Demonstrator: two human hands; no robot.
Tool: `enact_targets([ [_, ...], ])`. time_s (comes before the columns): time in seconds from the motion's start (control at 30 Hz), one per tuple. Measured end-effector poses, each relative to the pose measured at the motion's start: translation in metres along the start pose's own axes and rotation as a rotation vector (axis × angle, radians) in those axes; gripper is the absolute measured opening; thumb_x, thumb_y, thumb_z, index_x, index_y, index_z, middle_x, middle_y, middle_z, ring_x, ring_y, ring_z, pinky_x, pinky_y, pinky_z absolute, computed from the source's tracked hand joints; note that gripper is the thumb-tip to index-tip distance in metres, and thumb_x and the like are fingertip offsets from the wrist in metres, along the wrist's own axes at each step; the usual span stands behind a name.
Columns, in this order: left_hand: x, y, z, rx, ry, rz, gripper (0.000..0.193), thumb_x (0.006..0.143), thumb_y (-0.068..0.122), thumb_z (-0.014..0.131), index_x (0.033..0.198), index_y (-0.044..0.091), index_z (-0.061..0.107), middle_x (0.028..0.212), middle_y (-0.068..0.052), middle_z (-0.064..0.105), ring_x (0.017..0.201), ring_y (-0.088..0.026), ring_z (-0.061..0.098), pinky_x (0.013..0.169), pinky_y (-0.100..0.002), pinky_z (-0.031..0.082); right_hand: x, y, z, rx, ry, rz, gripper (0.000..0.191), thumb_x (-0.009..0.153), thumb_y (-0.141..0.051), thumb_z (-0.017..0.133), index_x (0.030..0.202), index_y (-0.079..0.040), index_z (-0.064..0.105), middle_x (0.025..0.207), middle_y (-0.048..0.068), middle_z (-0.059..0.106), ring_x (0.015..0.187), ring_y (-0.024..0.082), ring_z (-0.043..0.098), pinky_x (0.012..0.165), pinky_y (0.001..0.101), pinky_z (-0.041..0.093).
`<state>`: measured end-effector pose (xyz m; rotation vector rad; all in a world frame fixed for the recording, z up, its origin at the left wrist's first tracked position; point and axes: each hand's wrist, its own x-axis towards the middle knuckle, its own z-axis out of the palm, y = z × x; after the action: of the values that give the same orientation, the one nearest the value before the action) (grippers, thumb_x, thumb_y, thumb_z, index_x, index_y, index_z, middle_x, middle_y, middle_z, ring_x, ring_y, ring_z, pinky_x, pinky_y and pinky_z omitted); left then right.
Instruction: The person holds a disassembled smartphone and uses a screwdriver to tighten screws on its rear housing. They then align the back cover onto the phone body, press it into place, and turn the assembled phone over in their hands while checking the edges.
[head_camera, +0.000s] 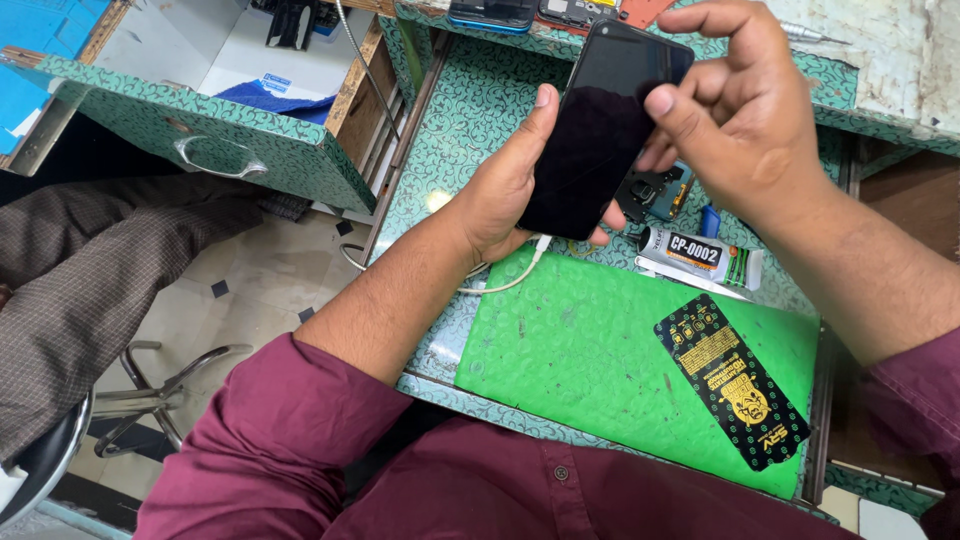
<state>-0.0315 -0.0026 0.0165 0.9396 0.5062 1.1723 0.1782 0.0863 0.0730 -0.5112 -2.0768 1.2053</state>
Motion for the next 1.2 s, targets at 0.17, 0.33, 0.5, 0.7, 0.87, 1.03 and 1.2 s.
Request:
enact_targets([
  [0.17,0.001,0.003,0.001,0.001,0.026,-0.02,0.086,0.1,0.07,0.021,0.147,0.005,0.051,0.131,-0.013,0.065,0.087,-0.023,0.071,0.076,-0.041,0.063,0.004,-0.001,-0.006,-0.043,0.125,0.035,0.033,0.115,-0.02,0.061,0.14,-0.006,0.045,0.08,0.004,0.061,0.064,0.008,0.059,0.059,0.0192,0.049],
  [0.33,0.0,0.004,0.001,-0.018,-0.008,-0.008,0.085,0.103,0.07,0.02,0.147,0.005,0.051,0.132,-0.014,0.065,0.086,-0.025,0.071,0.075,-0.04,0.062,0.003,-0.002,-0.007,-0.042,0.126,0.041,0.031,0.114,-0.026,0.059,0.137,-0.007,0.051,0.079,0.002,0.06,0.061,0.005,0.056,0.056,0.0174,0.045],
  [0.5,-0.001,0.004,0.001,-0.042,-0.022,-0.025,0.083,0.103,0.069,0.02,0.147,0.006,0.051,0.126,-0.017,0.067,0.086,-0.026,0.071,0.076,-0.041,0.063,0.002,0.007,-0.005,0.022,0.054,-0.051,0.025,0.117,-0.02,0.058,0.136,-0.004,0.054,0.087,0.001,0.061,0.071,0.004,0.059,0.061,0.0176,0.05],
  [0.7,-0.001,0.004,0.001,-0.036,-0.018,-0.033,0.084,0.104,0.069,0.019,0.146,0.005,0.052,0.12,-0.017,0.069,0.086,-0.025,0.071,0.076,-0.04,0.063,0.0,0.019,-0.011,0.06,0.026,-0.052,0.022,0.123,-0.019,0.058,0.135,-0.001,0.056,0.086,0.004,0.061,0.067,0.005,0.057,0.06,0.0181,0.048],
  [0.87,-0.001,0.004,0.001,-0.018,-0.01,-0.032,0.083,0.104,0.069,0.019,0.143,0.005,0.054,0.118,-0.016,0.07,0.084,-0.025,0.071,0.073,-0.039,0.062,0.002,0.025,-0.011,0.098,0.015,-0.038,0.03,0.121,-0.025,0.058,0.137,0.0,0.056,0.088,0.004,0.063,0.066,0.006,0.058,0.061,0.0189,0.049],
  [1.03,0.0,0.004,0.0,-0.015,-0.007,-0.045,0.085,0.103,0.07,0.019,0.143,0.004,0.054,0.118,-0.016,0.07,0.084,-0.024,0.072,0.073,-0.039,0.063,0.004,0.028,-0.012,0.257,0.039,0.052,0.027,0.116,-0.023,0.062,0.13,0.0,0.058,0.091,0.006,0.067,0.065,0.007,0.059,0.058,0.0192,0.048],
  [1.2,-0.001,0.004,0.0,0.003,-0.004,-0.056,0.083,0.103,0.069,0.019,0.144,0.006,0.053,0.118,-0.016,0.07,0.085,-0.024,0.071,0.074,-0.04,0.063,0.003,0.028,-0.018,0.403,0.024,0.114,0.019,0.115,-0.017,0.064,0.121,0.0,0.062,0.093,0.007,0.068,0.072,0.009,0.063,0.062,0.0197,0.049],
])
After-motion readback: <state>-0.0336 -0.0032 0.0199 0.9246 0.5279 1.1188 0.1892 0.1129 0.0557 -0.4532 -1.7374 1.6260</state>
